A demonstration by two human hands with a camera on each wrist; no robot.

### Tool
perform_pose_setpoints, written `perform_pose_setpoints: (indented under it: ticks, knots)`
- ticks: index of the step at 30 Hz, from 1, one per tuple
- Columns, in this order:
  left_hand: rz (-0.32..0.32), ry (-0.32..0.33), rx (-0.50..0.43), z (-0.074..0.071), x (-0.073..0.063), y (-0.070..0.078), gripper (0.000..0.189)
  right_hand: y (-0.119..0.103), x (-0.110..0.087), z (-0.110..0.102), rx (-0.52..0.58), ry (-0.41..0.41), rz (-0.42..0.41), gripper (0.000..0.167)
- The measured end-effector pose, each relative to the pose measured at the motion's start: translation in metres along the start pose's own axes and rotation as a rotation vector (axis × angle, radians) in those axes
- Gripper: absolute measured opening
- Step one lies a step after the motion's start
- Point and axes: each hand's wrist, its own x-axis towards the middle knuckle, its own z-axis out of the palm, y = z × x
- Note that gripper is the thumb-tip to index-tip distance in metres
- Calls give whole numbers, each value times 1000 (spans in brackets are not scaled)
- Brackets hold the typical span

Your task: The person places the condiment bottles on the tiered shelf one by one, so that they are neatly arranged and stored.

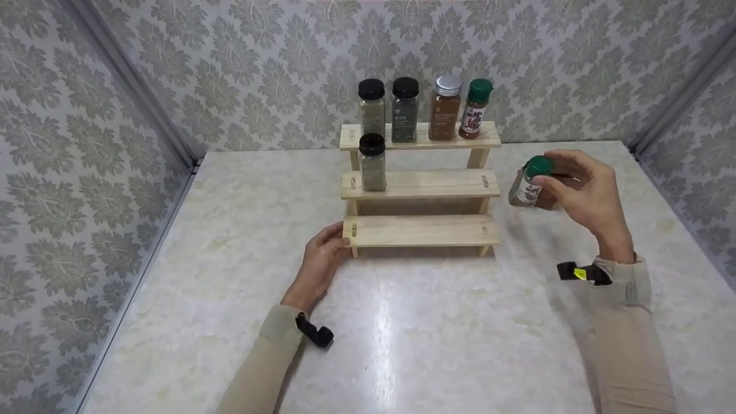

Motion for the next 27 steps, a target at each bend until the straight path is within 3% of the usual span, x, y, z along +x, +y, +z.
perform_pose_setpoints:
  ticks: [12,21,27]
  knots:
    - [14,-14,-1,-2,0,0,56,-35,19,34,102,101,-76,41]
    - [1,-15,-12,2,0,-3,56,-53,27,60,194,107,-77,41]
    - [7,-3,-22,0,1,0,55,-70,34,92,288,81,-120,41]
